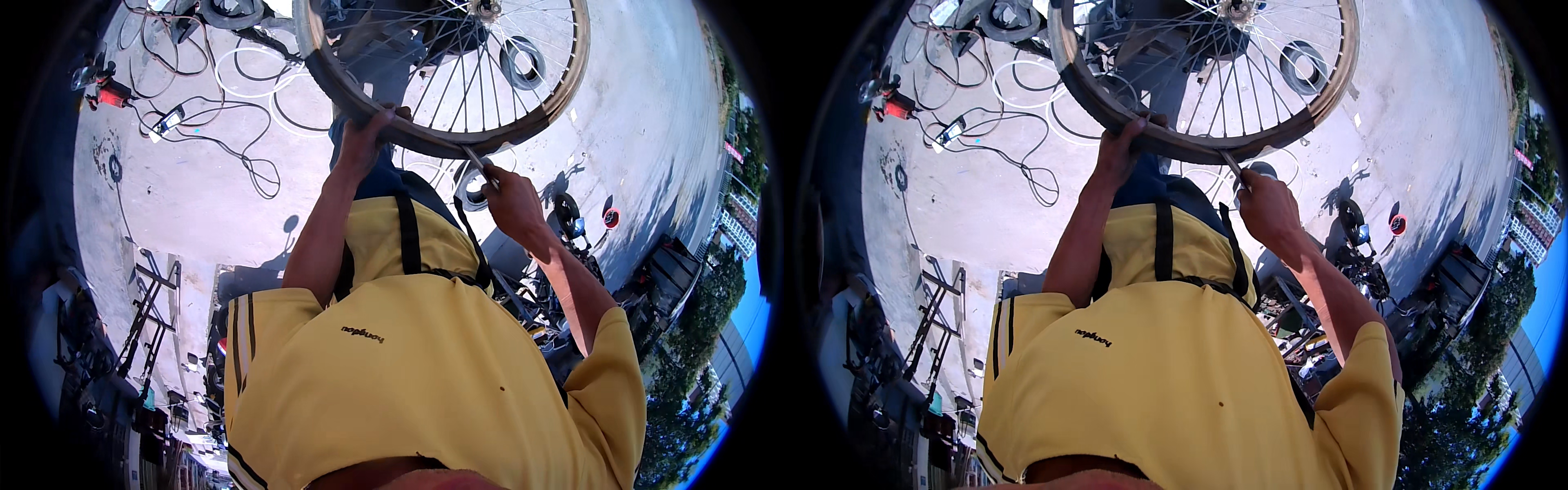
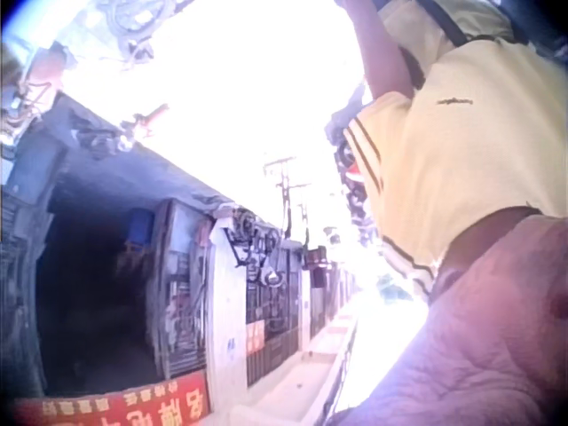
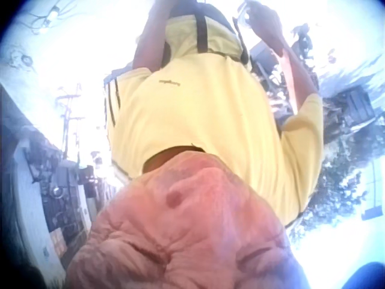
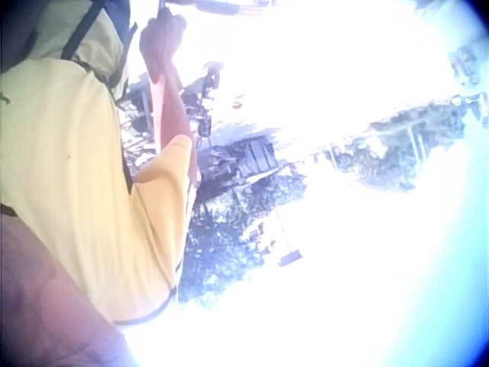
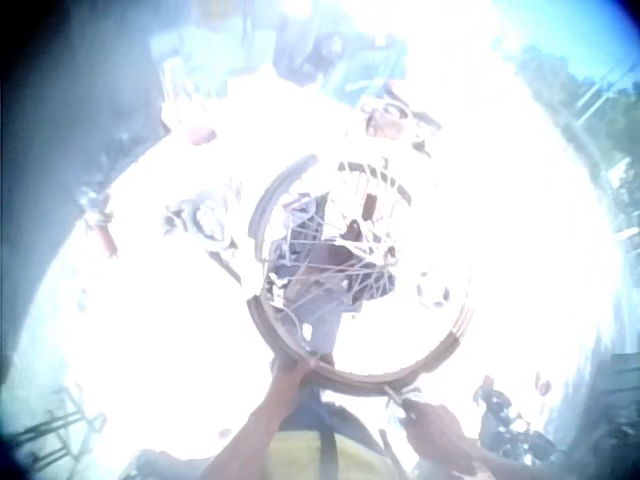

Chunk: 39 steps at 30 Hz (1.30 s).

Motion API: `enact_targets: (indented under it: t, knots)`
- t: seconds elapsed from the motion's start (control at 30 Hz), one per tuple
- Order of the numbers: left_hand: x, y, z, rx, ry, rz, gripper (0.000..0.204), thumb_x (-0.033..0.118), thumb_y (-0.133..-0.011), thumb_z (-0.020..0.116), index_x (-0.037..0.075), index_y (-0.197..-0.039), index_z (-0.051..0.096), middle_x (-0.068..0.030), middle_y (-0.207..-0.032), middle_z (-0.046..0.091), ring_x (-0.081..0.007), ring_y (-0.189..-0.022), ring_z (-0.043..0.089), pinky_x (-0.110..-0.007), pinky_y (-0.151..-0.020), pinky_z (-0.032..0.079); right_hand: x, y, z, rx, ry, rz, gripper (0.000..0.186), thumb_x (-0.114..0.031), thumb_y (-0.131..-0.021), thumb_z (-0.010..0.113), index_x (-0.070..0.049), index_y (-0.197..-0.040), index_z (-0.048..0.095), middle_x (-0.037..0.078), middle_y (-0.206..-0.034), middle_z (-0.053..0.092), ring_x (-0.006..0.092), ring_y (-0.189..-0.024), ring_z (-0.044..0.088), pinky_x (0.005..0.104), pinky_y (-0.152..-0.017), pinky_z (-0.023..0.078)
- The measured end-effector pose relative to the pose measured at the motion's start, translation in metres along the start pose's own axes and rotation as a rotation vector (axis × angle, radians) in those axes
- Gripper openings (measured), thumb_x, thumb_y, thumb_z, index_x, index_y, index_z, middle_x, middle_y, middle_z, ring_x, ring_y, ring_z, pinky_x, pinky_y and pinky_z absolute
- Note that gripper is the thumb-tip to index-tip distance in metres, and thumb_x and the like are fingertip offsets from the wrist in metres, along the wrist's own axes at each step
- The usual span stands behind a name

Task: The person removes a bicycle tire from the rim using tire levers and their hands. They work around the circumference of the wheel, prying the tire bead over the rim edge and pulling it free until the tire is detached.

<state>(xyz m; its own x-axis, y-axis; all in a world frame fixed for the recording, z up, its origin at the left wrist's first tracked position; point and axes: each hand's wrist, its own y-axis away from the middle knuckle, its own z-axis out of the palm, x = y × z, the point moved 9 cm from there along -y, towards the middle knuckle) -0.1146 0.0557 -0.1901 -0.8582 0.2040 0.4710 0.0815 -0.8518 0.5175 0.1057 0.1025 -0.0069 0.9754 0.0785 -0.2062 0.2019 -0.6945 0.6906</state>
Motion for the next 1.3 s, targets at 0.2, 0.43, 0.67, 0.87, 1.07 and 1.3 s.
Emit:
enact_targets:
  t: [0.2,0.43,0.67,0.87,1.07,1.3]
  knots:
    - [0.000,-0.003,-0.001,-0.081,-0.060,-0.009,0.049,0.021,-0.092,0.077,-0.005,-0.128,0.054,-0.0219,-0.123,0.068,-0.0289,-0.118,0.066,-0.042,-0.106,0.054,0.031,0.010,0.038,0.221,-0.130,-0.110,0.039,-0.014,-0.096,0.060,-0.003,-0.134,0.064,0.025,-0.103,0.072,0.0449,-0.095,0.070,0.0507,-0.083,0.055]
    - [-0.003,-0.012,-0.012,-0.165,-0.068,0.007,0.051,0.020,-0.093,0.076,-0.004,-0.131,0.053,-0.0223,-0.128,0.067,-0.0316,-0.123,0.065,-0.045,-0.109,0.052,0.040,0.008,0.071,0.260,-0.233,-0.092,0.045,-0.017,-0.099,0.060,-0.002,-0.141,0.057,0.025,-0.111,0.072,0.0431,-0.096,0.071,0.0495,-0.082,0.054]
    - [0.006,-0.010,-0.013,-0.052,-0.036,0.102,0.056,0.034,-0.097,0.073,0.000,-0.137,0.054,-0.0180,-0.123,0.069,-0.0308,-0.123,0.064,-0.045,-0.111,0.049,0.073,-0.021,0.135,0.332,-0.268,-0.182,0.052,-0.026,-0.103,0.058,0.002,-0.145,0.048,0.025,-0.090,0.072,0.0453,-0.078,0.070,0.0533,-0.066,0.052]
    - [0.112,-0.039,-0.032,0.593,-0.237,0.320,0.074,0.068,-0.103,0.044,-0.002,-0.115,0.067,-0.0148,-0.091,0.068,-0.0267,-0.085,0.066,-0.041,-0.076,0.052,0.061,-0.024,0.142,0.337,-0.383,-0.215,0.051,-0.027,-0.103,0.057,0.001,-0.144,0.048,0.025,-0.082,0.069,0.0461,-0.075,0.068,0.0538,-0.064,0.049]
    - [0.120,-0.049,-0.049,0.821,-0.550,0.442,0.080,0.071,-0.101,0.046,-0.005,-0.083,0.066,-0.0083,-0.071,0.061,-0.0210,-0.065,0.055,-0.039,-0.062,0.046,0.058,-0.035,0.152,0.329,-0.496,-0.171,0.043,-0.028,-0.104,0.055,0.001,-0.137,0.050,0.023,-0.077,0.066,0.0418,-0.073,0.066,0.0513,-0.062,0.046]
    - [0.087,-0.039,-0.066,0.724,-0.314,0.459,0.077,0.077,-0.097,0.046,0.002,-0.084,0.062,-0.0072,-0.065,0.059,-0.0203,-0.058,0.060,-0.037,-0.053,0.049,0.092,-0.076,0.188,0.347,-0.385,-0.239,0.023,-0.030,-0.107,0.051,-0.006,-0.109,0.048,0.023,-0.073,0.065,0.0487,-0.068,0.064,0.0587,-0.057,0.042]
